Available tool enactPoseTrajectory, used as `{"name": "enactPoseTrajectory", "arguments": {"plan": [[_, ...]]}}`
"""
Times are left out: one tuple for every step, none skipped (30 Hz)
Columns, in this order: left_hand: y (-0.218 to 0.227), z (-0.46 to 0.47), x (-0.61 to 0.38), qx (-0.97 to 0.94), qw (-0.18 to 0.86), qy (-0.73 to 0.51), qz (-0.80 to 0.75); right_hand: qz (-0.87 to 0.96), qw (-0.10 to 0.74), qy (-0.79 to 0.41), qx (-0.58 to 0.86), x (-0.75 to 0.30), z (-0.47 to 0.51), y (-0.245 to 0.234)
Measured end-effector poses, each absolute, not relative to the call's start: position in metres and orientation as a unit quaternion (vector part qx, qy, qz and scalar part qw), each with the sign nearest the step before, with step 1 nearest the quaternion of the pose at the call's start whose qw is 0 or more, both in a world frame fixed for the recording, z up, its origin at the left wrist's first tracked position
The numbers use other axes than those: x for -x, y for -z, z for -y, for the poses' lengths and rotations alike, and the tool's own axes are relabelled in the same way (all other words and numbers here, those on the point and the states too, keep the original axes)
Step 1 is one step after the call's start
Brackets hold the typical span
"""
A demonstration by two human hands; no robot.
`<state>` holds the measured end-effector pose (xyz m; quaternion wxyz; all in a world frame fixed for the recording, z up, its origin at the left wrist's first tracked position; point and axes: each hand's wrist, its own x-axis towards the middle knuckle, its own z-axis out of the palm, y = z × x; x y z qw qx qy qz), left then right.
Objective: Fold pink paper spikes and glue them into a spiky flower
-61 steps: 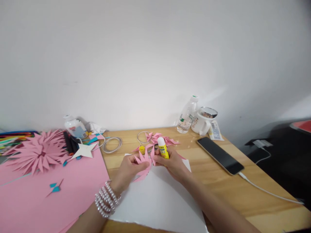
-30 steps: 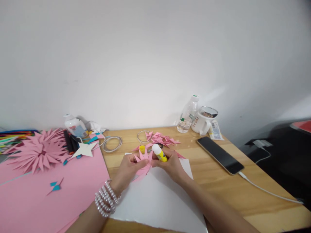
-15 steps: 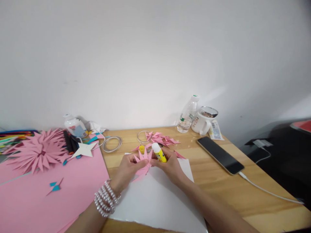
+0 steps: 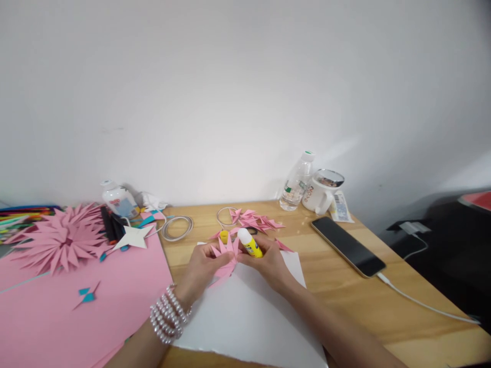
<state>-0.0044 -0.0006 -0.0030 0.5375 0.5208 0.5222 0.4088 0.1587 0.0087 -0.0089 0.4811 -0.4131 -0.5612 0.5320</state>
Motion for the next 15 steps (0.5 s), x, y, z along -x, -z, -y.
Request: {"name": "enactPoseTrajectory", "arguments": {"plan": [[0.0027,0.0006,0.0039,-0.521,0.535,-0.409,-0.524,0.555,0.484,-0.536,0.413,-0.1585,-0.0084,0.0093],[0.0024,0.0007,0.0034,-0.521,0.533,-0.411,-0.525,0.545,0.488,-0.541,0.414,-0.1582,-0.0082,0.0099],[0.0024,0.0009,0.0028,-0.521,0.53,-0.415,-0.525,0.535,0.494,-0.547,0.414,-0.1578,-0.0079,0.0108],[0.0026,0.001,0.0023,-0.52,0.53,-0.419,-0.523,0.524,0.497,-0.553,0.415,-0.1572,-0.0077,0.0119],[0.0031,0.0011,0.0019,-0.518,0.532,-0.423,-0.52,0.514,0.499,-0.56,0.417,-0.1565,-0.0076,0.0131],[0.0037,0.0013,0.0016,-0.515,0.535,-0.425,-0.517,0.505,0.5,-0.565,0.419,-0.1558,-0.0076,0.0145],[0.0044,0.0014,0.0013,-0.513,0.538,-0.425,-0.517,0.499,0.499,-0.568,0.422,-0.1552,-0.0076,0.016],[0.005,0.0015,0.0011,-0.511,0.538,-0.424,-0.518,0.496,0.498,-0.569,0.427,-0.1548,-0.0077,0.0173],[0.0054,0.0017,0.0009,-0.51,0.538,-0.424,-0.52,0.494,0.497,-0.568,0.433,-0.1544,-0.0078,0.0184],[0.0056,0.0019,0.0006,-0.508,0.536,-0.426,-0.522,0.493,0.495,-0.566,0.438,-0.1542,-0.0078,0.019],[0.0056,0.0021,0.0002,-0.506,0.536,-0.428,-0.523,0.493,0.493,-0.564,0.443,-0.1542,-0.0077,0.0193],[0.0053,0.0024,-0.0002,-0.504,0.539,-0.428,-0.521,0.493,0.491,-0.562,0.447,-0.1542,-0.0076,0.0191],[0.0048,0.0027,-0.0006,-0.501,0.544,-0.43,-0.518,0.493,0.489,-0.561,0.451,-0.1544,-0.0076,0.0185],[0.0044,0.0029,-0.0009,-0.498,0.549,-0.431,-0.515,0.494,0.487,-0.559,0.454,-0.1545,-0.0075,0.0178],[0.0041,0.0032,-0.0011,-0.496,0.554,-0.431,-0.511,0.495,0.486,-0.556,0.457,-0.1548,-0.0076,0.0169]]}}
